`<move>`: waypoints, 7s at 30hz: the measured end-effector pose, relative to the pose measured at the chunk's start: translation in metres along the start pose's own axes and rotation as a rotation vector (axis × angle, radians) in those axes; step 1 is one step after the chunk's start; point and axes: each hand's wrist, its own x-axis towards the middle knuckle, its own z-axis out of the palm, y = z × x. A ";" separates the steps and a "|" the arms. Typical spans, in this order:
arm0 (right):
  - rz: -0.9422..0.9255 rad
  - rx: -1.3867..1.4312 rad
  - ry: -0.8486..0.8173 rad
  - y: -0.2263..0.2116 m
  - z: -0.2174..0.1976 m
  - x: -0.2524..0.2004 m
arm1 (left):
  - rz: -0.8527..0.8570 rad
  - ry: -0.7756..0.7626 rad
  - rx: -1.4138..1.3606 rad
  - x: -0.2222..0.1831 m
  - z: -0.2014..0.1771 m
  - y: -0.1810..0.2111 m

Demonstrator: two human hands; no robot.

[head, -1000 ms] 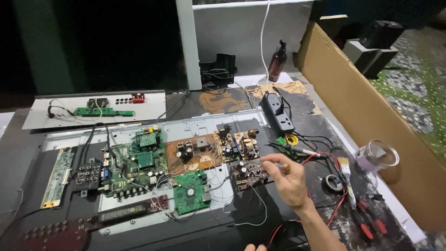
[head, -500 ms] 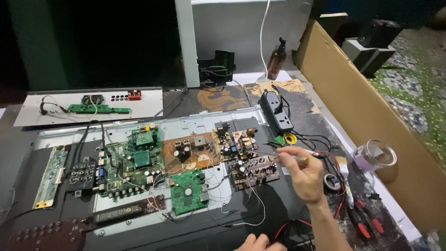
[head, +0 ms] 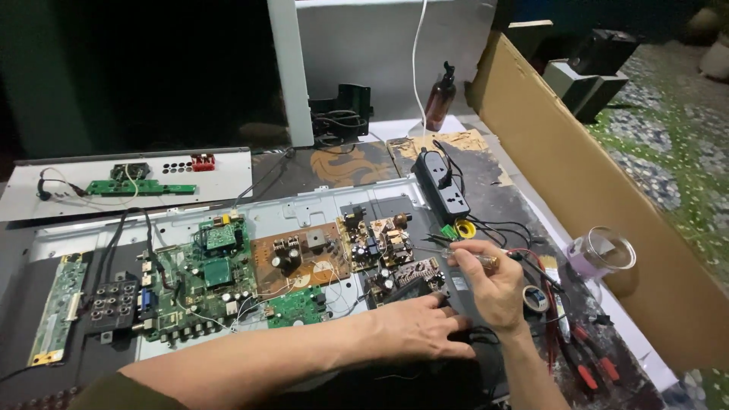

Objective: Testing a television circuit board with a multimeter and then soldering components using a soldering iron.

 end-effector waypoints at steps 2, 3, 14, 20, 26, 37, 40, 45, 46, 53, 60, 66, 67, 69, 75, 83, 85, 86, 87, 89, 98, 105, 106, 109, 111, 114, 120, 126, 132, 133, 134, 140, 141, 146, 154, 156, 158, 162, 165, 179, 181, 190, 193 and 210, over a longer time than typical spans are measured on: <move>0.030 -0.016 0.011 -0.003 0.002 -0.001 | 0.009 0.022 0.028 -0.001 -0.004 -0.002; 0.060 -0.028 0.023 -0.004 0.003 -0.001 | 0.017 0.041 0.057 -0.002 -0.006 -0.003; 0.015 -0.028 -0.070 0.005 0.007 -0.001 | -0.275 0.264 -0.005 -0.042 -0.037 0.029; -0.025 -0.059 -0.087 -0.001 0.009 -0.003 | -0.521 0.290 -0.062 -0.063 -0.046 0.030; -0.025 -0.059 -0.100 -0.011 0.015 -0.008 | -0.741 0.442 -0.087 -0.092 -0.057 0.026; -0.059 -0.002 -0.156 -0.022 0.036 -0.008 | -0.889 0.456 -0.116 -0.120 -0.028 0.021; -0.229 -0.155 -0.185 -0.031 0.057 -0.013 | -0.917 0.474 -0.096 -0.123 -0.023 0.019; -0.393 -0.345 -0.374 -0.031 0.094 -0.040 | -0.913 0.585 0.121 -0.134 -0.019 0.014; -0.396 -0.344 -0.379 -0.028 0.096 -0.041 | -0.918 0.588 0.122 -0.136 -0.017 0.013; -0.374 -0.483 -0.364 -0.010 0.100 -0.043 | -1.090 0.690 0.176 -0.152 -0.013 -0.004; -0.322 -0.454 -0.342 0.000 0.100 -0.047 | -1.296 0.687 0.049 -0.174 -0.020 -0.015; -0.299 -0.485 -0.352 0.007 0.101 -0.048 | -1.372 0.596 -0.050 -0.186 -0.009 -0.023; -0.299 -0.484 -0.355 0.008 0.101 -0.048 | -1.375 0.597 -0.051 -0.186 -0.011 -0.022; -0.281 -0.452 -0.353 0.010 0.100 -0.049 | -1.384 0.581 -0.092 -0.185 -0.014 -0.021; -0.337 -0.436 -0.350 0.006 0.103 -0.047 | -1.367 0.574 -0.067 -0.187 -0.008 -0.023; -0.266 -0.367 -0.310 -0.015 0.090 -0.038 | -1.316 0.594 0.064 -0.193 0.003 -0.027; -0.261 -0.313 -0.236 -0.035 0.071 -0.029 | -1.316 0.583 0.048 -0.191 0.003 -0.026; -0.218 -0.265 -0.182 -0.042 0.059 -0.022 | -1.338 0.576 0.029 -0.190 -0.001 -0.025; -0.177 -0.217 -0.127 -0.049 0.047 -0.015 | -1.360 0.568 0.010 -0.190 -0.005 -0.023; -0.101 -0.224 0.044 -0.044 0.018 -0.004 | -1.346 0.546 0.020 -0.191 -0.001 -0.025; 0.314 -0.076 0.501 0.042 -0.098 0.012 | -1.417 0.441 -0.017 -0.190 -0.004 -0.024; 0.434 -0.298 0.433 0.065 -0.118 -0.035 | -1.388 0.472 0.009 -0.191 -0.003 -0.022; 0.434 -0.298 0.433 0.072 -0.120 -0.040 | -1.388 0.472 0.010 -0.190 -0.004 -0.023; 0.371 -0.508 0.421 0.081 -0.122 -0.053 | -1.422 0.424 -0.014 -0.189 -0.006 -0.022; 0.512 -0.585 0.358 0.074 -0.119 -0.055 | -1.415 0.435 -0.018 -0.189 -0.007 -0.021; 0.541 -0.617 0.325 0.066 -0.112 -0.055 | -1.397 0.462 0.007 -0.190 -0.003 -0.022; 0.150 -0.802 0.249 0.092 -0.108 -0.044 | -1.381 0.472 0.008 -0.191 -0.003 -0.023; 0.657 -0.243 0.124 0.091 -0.042 0.029 | -1.417 0.422 0.084 -0.193 0.012 -0.027; 0.990 -0.376 0.156 0.195 -0.050 0.055 | -1.358 0.506 0.143 -0.195 0.021 -0.031; 0.982 -0.379 0.140 0.199 -0.052 0.060 | -1.374 0.511 0.146 -0.195 0.021 -0.032; 0.986 -0.392 0.157 0.203 -0.054 0.060 | -1.354 0.522 0.164 -0.195 0.023 -0.032; 0.966 -0.450 0.219 0.204 -0.052 0.057 | -1.321 0.560 0.201 -0.195 0.034 -0.037; 0.958 -0.448 0.257 0.211 -0.054 0.056 | -1.314 0.566 0.200 -0.194 0.034 -0.037; 0.928 -0.273 0.386 0.230 -0.060 0.050 | -1.284 0.631 0.216 -0.193 0.042 -0.041; 0.940 0.146 0.370 0.201 -0.078 0.061 | -1.272 0.656 0.203 -0.190 0.037 -0.035; 0.822 0.130 0.342 0.171 -0.070 0.059 | -1.277 0.648 0.209 -0.188 0.034 -0.032; 0.735 0.105 0.396 0.171 -0.066 0.060 | -1.272 0.641 0.206 -0.188 0.030 -0.029; 0.581 0.127 0.488 0.184 -0.062 0.070 | -1.250 0.624 0.172 -0.182 0.018 -0.025; 0.578 0.268 0.461 0.188 -0.048 0.079 | -1.198 0.670 0.188 -0.172 0.007 -0.021; 0.576 0.546 -0.063 0.102 0.039 0.119 | -1.109 0.334 0.059 -0.136 -0.017 -0.050; 0.569 0.569 -0.038 0.105 0.041 0.116 | -1.083 0.383 0.099 -0.135 -0.014 -0.053; 0.503 0.433 0.115 0.109 0.039 0.113 | -0.940 0.515 0.093 -0.110 -0.006 -0.088; 0.498 0.436 0.067 0.113 0.041 0.114 | -0.966 0.524 0.073 -0.104 -0.001 -0.095; 0.549 0.429 0.088 0.117 0.040 0.116 | -0.947 0.543 0.111 -0.106 0.001 -0.100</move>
